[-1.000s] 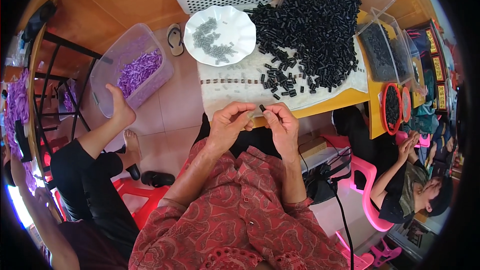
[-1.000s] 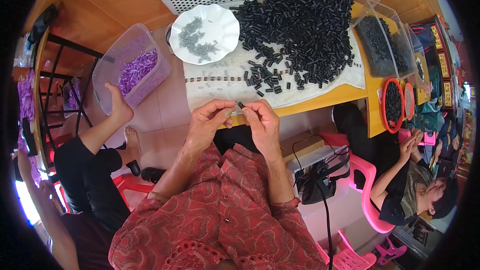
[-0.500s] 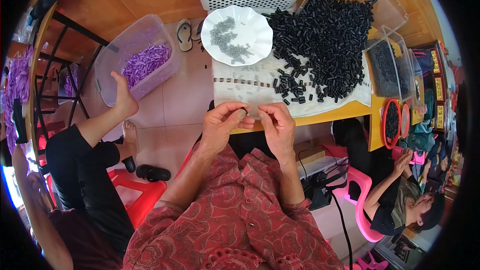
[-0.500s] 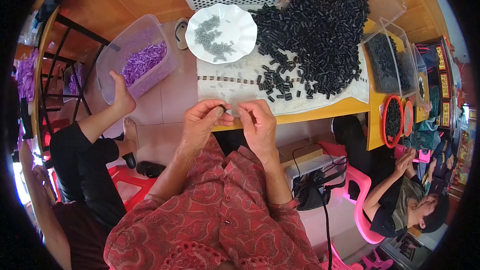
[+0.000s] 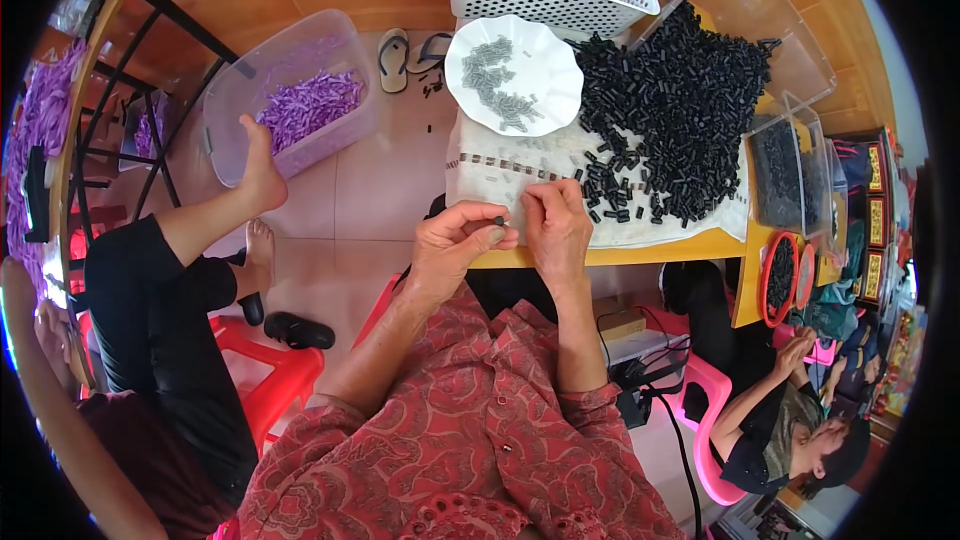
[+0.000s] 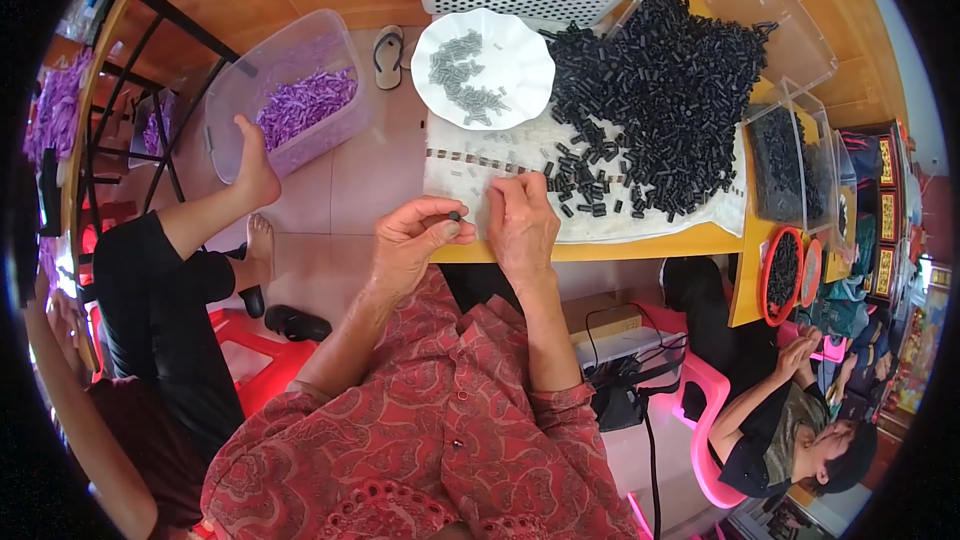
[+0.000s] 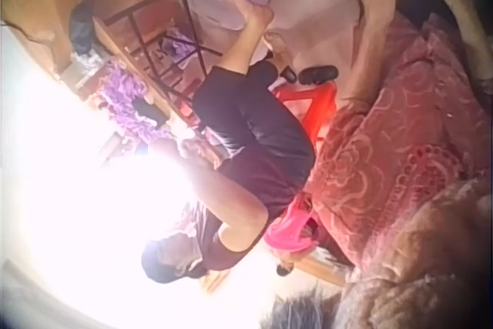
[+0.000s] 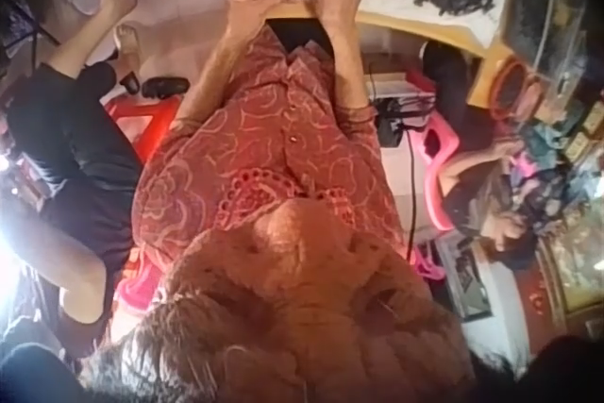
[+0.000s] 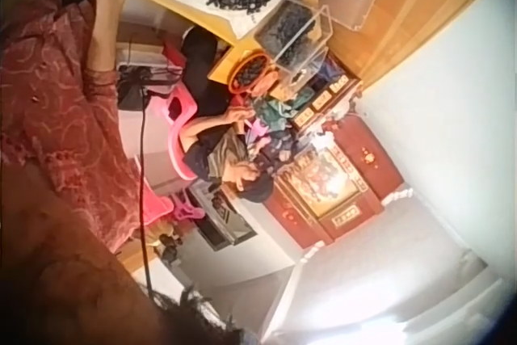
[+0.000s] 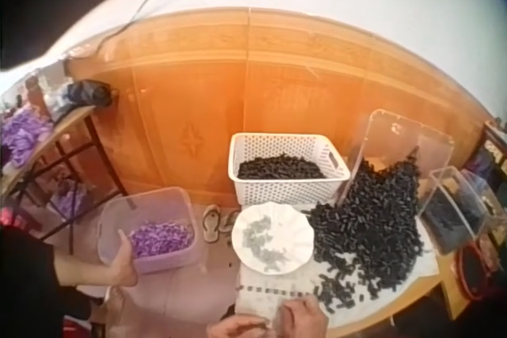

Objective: The person is manually assembling small components by inserting metal pins into black plastic parts.

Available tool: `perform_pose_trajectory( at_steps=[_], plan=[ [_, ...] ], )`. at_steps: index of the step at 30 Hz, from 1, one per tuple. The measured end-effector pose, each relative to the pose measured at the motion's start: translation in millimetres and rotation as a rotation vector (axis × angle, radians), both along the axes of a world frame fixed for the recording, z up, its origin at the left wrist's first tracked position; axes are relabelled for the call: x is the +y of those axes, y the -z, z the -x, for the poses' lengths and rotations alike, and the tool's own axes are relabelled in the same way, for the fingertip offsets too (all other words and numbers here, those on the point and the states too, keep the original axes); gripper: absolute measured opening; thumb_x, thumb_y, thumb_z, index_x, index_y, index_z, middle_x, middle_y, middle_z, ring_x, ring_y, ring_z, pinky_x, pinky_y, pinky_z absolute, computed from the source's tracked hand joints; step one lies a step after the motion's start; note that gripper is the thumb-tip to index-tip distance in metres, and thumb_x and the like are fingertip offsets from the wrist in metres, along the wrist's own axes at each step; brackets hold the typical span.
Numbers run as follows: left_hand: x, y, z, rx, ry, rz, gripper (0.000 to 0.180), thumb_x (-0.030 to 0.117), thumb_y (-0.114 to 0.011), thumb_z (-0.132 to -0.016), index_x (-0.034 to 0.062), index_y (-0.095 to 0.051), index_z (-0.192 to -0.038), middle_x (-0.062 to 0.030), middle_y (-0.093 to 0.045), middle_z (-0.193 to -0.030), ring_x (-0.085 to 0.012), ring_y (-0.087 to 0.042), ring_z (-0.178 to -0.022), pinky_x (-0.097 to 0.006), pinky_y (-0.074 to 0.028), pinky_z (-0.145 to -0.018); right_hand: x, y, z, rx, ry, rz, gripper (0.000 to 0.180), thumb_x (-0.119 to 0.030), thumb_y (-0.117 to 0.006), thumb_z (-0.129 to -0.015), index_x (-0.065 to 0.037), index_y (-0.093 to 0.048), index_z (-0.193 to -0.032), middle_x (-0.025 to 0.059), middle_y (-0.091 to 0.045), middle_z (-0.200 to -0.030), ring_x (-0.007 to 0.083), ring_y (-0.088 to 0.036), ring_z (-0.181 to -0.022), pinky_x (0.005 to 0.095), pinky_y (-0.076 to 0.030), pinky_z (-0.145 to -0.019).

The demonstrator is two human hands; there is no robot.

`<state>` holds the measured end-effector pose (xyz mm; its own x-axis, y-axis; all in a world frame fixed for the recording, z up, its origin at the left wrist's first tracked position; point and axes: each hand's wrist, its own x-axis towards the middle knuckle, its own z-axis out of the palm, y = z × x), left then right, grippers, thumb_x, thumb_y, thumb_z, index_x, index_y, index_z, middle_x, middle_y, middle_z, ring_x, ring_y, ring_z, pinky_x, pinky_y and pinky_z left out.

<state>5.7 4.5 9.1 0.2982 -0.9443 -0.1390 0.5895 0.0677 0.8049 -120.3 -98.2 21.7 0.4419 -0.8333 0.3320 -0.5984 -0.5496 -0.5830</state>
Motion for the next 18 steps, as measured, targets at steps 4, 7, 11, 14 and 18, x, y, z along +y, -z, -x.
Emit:
perform_pose_trajectory(
  at_steps=[4, 7, 11, 14, 18],
  plan=[
    [-0.5, -1.3, 0.0, 0.299, 0.031, 0.058, 0.027, -0.001, -0.056, -0.093, -0.0025, -0.058, -0.12, -0.0127, -0.064, -0.108, -0.0209, -0.068, -0.09, -0.035, -0.058, -0.083, -1.3, 2.7, 0.8, 0.002, -0.003, 0.013, 0.011, -0.003, -0.066, -0.081, -0.005, -0.061, -0.09, 0.0123, -0.057, -0.089, 0.0333, -0.063, -0.073, 0.0412, -0.05, -0.06],
    [-0.6, -1.1, -1.5, 0.448, 0.075, 0.079, 0.03, 0.003, -0.054, -0.095, -0.0018, -0.055, -0.124, -0.0146, -0.063, -0.111, -0.0219, -0.068, -0.09, -0.037, -0.058, -0.082, 1.8, 1.6, 4.0, -0.033, 0.009, 0.006, 0.009, -0.003, -0.064, -0.083, -0.003, -0.059, -0.09, 0.0135, -0.056, -0.089, 0.0344, -0.062, -0.075, 0.0418, -0.049, -0.062],
    [-0.5, 2.4, -2.1, 0.521, 0.092, 0.075, 0.031, 0.004, -0.053, -0.096, -0.0015, -0.054, -0.126, -0.0163, -0.064, -0.111, -0.0226, -0.068, -0.091, -0.038, -0.058, -0.082, 9.4, -5.4, 12.6, -0.161, -0.004, -0.104, 0.006, -0.002, -0.063, -0.086, -0.001, -0.058, -0.091, 0.0143, -0.056, -0.087, 0.0324, -0.059, -0.074, 0.0393, -0.048, -0.064],
    [-0.4, 4.3, -2.2, 0.579, 0.103, 0.075, 0.03, 0.004, -0.053, -0.096, -0.0014, -0.054, -0.125, -0.0177, -0.064, -0.112, -0.0224, -0.068, -0.091, -0.038, -0.059, -0.081, 17.8, -11.7, 17.2, -0.247, -0.016, -0.163, 0.006, -0.003, -0.062, -0.088, 0.0, -0.058, -0.09, 0.0139, -0.056, -0.085, 0.0294, -0.058, -0.073, 0.0365, -0.047, -0.065],
    [-0.4, 3.2, -1.5, 0.645, 0.116, 0.078, 0.026, 0.005, -0.053, -0.096, -0.0011, -0.056, -0.121, -0.0184, -0.064, -0.112, -0.0216, -0.068, -0.09, -0.037, -0.058, -0.08, 29.1, -27.6, 20.0, -0.32, -0.056, -0.26, 0.007, -0.005, -0.063, -0.089, 0.0, -0.059, -0.09, 0.0125, -0.057, -0.085, 0.0249, -0.058, -0.073, 0.0329, -0.047, -0.065]
  ],
)
